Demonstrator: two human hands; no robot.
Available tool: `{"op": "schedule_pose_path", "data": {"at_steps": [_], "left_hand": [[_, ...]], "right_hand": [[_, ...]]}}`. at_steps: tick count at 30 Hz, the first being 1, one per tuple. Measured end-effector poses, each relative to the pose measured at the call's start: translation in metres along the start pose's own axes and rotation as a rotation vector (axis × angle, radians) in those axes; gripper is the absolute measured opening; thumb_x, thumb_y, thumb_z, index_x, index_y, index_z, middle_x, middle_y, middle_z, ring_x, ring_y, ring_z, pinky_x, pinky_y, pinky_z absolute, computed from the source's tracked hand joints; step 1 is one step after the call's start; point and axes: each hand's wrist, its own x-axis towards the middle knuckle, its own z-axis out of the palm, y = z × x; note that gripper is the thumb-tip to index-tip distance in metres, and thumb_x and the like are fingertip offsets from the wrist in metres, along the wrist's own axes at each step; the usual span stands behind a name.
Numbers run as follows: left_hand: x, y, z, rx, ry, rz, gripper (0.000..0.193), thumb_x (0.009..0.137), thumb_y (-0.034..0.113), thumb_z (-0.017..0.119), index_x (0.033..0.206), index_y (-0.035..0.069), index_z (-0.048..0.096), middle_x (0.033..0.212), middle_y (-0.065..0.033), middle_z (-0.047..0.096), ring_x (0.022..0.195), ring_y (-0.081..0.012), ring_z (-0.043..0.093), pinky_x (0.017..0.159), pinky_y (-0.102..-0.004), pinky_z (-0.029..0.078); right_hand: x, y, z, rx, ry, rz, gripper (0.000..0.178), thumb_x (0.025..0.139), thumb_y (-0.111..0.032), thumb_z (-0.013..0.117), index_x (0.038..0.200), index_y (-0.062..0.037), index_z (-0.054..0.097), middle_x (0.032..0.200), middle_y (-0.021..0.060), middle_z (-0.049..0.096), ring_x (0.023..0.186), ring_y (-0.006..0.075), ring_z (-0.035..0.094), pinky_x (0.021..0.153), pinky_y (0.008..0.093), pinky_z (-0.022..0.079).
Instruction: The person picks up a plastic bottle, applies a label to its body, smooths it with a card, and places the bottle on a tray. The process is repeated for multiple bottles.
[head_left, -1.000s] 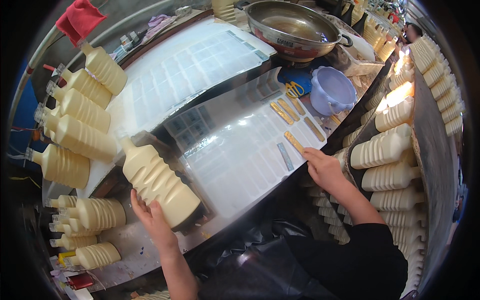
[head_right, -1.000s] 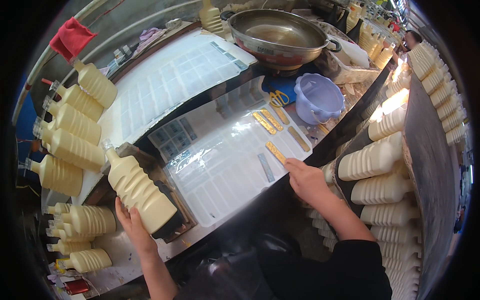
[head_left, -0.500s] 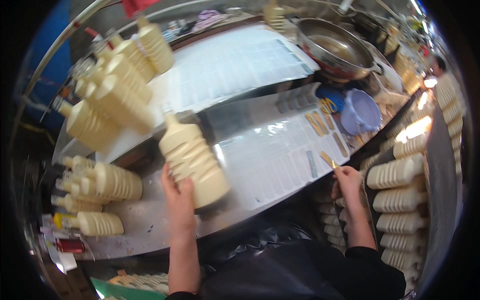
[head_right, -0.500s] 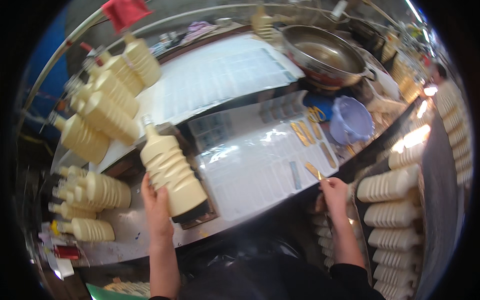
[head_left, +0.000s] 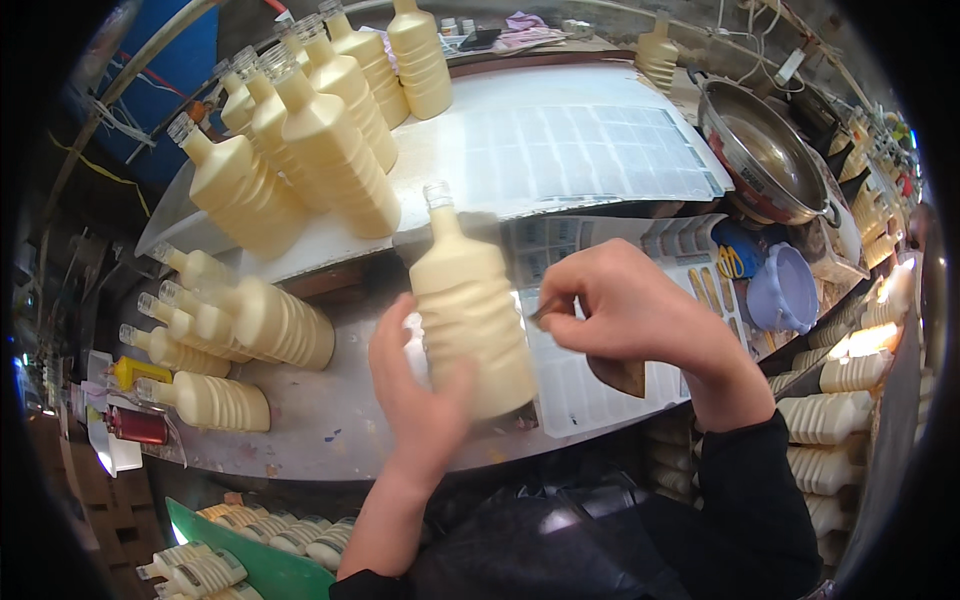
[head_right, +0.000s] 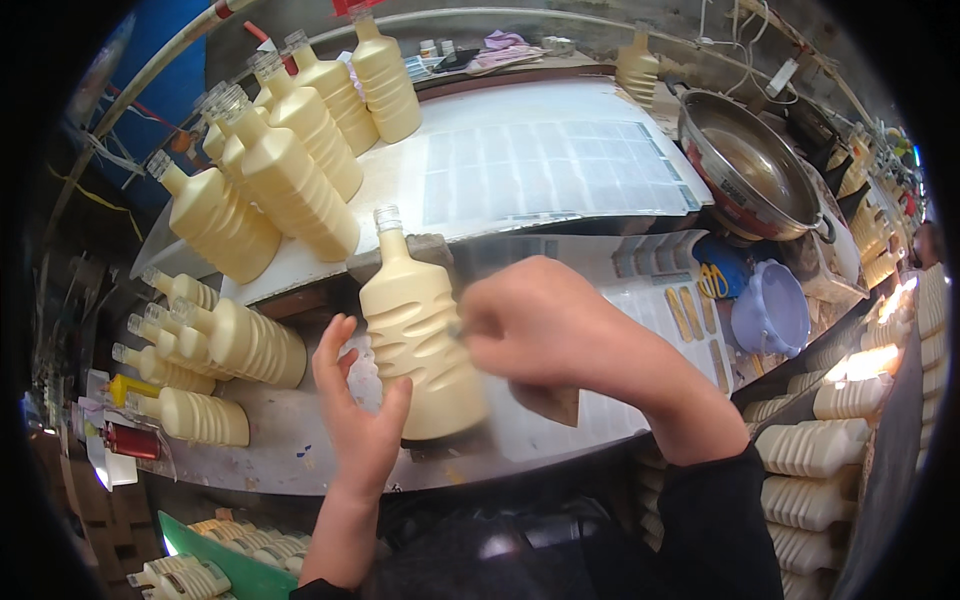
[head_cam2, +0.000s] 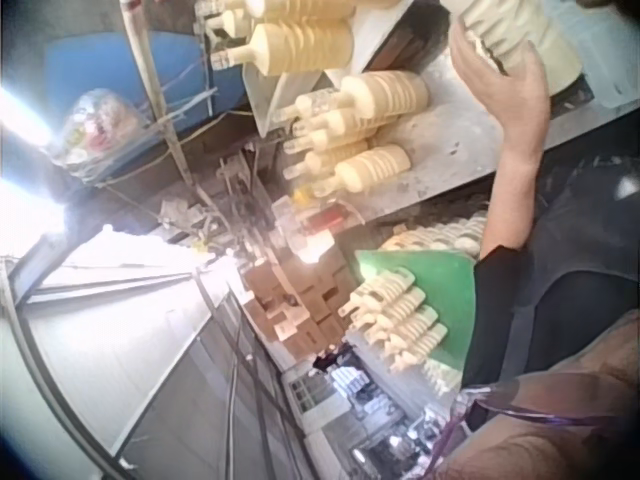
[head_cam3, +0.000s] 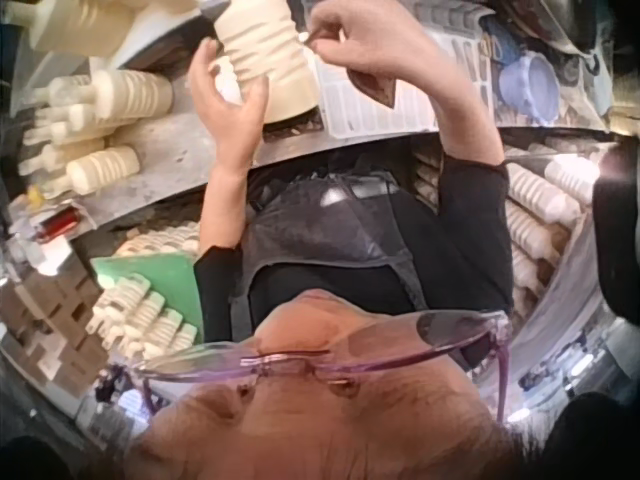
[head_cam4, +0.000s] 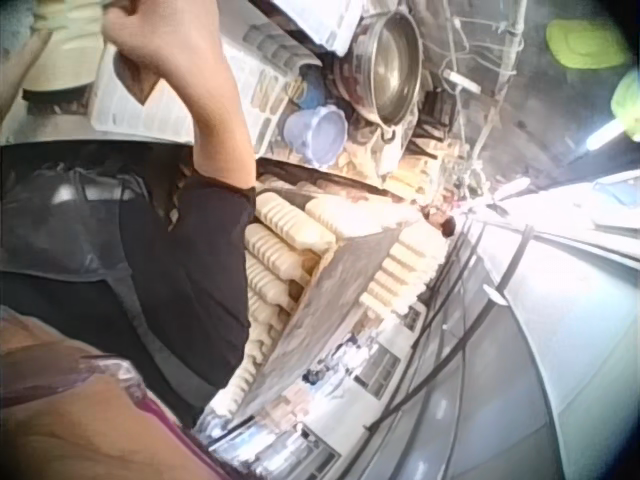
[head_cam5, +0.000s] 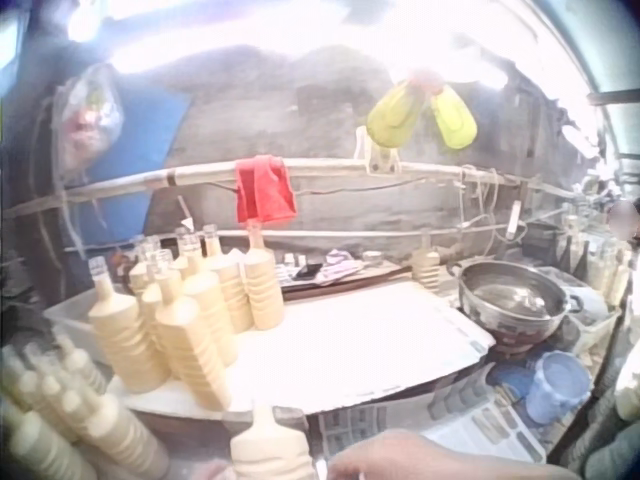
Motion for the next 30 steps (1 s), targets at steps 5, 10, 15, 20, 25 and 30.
{"op": "schedule_pose_path", "data": {"at_steps": [5, 10, 15, 20, 25, 30], "left_hand": [[0.051, 0.042, -0.013, -0.114, -0.267, 0.160, 0.047, 0.073, 0.003, 0.081, 0.118, 0.005, 0.071, 0.101, -0.0138, 0.073, 0.087, -0.0309, 0.067, 0.083, -0.0376, 0.054], [0.068, 0.034, -0.007, -0.299, -0.327, -0.205, 0.021, 0.079, 0.005, 0.081, 0.099, 0.004, 0.076, 0.079, -0.0061, 0.072, 0.069, -0.0123, 0.066, 0.066, -0.0276, 0.052], [0.080, 0.024, 0.010, -0.818, -0.034, -0.428, 0.011, 0.092, 0.006, 0.074, 0.099, 0.000, 0.067, 0.088, -0.0023, 0.071, 0.079, -0.0056, 0.064, 0.071, -0.0218, 0.050], [0.058, -0.002, 0.033, -0.766, 0.140, -0.457, 0.008, 0.099, 0.006, 0.066, 0.102, 0.003, 0.061, 0.098, -0.0034, 0.068, 0.085, -0.0078, 0.061, 0.080, -0.0235, 0.050], [0.055, -0.010, 0.042, -0.815, 0.273, -0.397, 0.008, 0.100, 0.008, 0.064, 0.106, 0.004, 0.060, 0.100, -0.0021, 0.066, 0.089, -0.0074, 0.060, 0.081, -0.0241, 0.049], [0.059, -0.009, 0.042, -0.823, 0.332, -0.464, 0.011, 0.099, 0.007, 0.065, 0.108, 0.005, 0.059, 0.095, 0.0002, 0.063, 0.077, -0.0042, 0.054, 0.070, -0.0196, 0.045]], "right_hand": [[0.022, -0.030, -0.010, -0.315, -0.173, -0.227, 0.007, 0.078, -0.010, 0.069, 0.081, -0.0041, 0.067, 0.075, 0.0133, 0.065, 0.073, 0.0375, 0.065, 0.063, 0.0447, 0.051], [0.034, -0.017, -0.011, -0.215, -0.052, -0.158, 0.018, 0.083, -0.012, 0.075, 0.099, -0.0051, 0.070, 0.080, 0.0126, 0.067, 0.069, 0.0334, 0.065, 0.063, 0.0387, 0.052], [0.036, 0.016, -0.002, 0.422, 0.145, 0.154, 0.026, 0.095, -0.014, 0.069, 0.118, -0.0003, 0.070, 0.091, -0.0001, 0.067, 0.074, 0.0027, 0.056, 0.065, 0.0237, 0.048], [0.039, 0.050, 0.035, 0.538, 0.201, 0.255, 0.028, 0.095, -0.015, 0.070, 0.118, 0.0003, 0.068, 0.094, -0.0004, 0.064, 0.080, 0.0037, 0.056, 0.070, 0.0228, 0.048], [0.048, 0.047, 0.073, 0.377, 0.146, 0.435, 0.063, 0.082, -0.044, 0.079, 0.123, 0.0007, 0.059, 0.096, 0.0123, 0.065, 0.088, 0.0228, 0.065, 0.078, 0.0346, 0.052], [0.056, 0.039, 0.080, 0.391, 0.171, 0.435, 0.067, 0.082, -0.048, 0.078, 0.122, 0.0017, 0.058, 0.098, 0.0183, 0.069, 0.093, 0.0307, 0.070, 0.082, 0.0399, 0.054]]}}
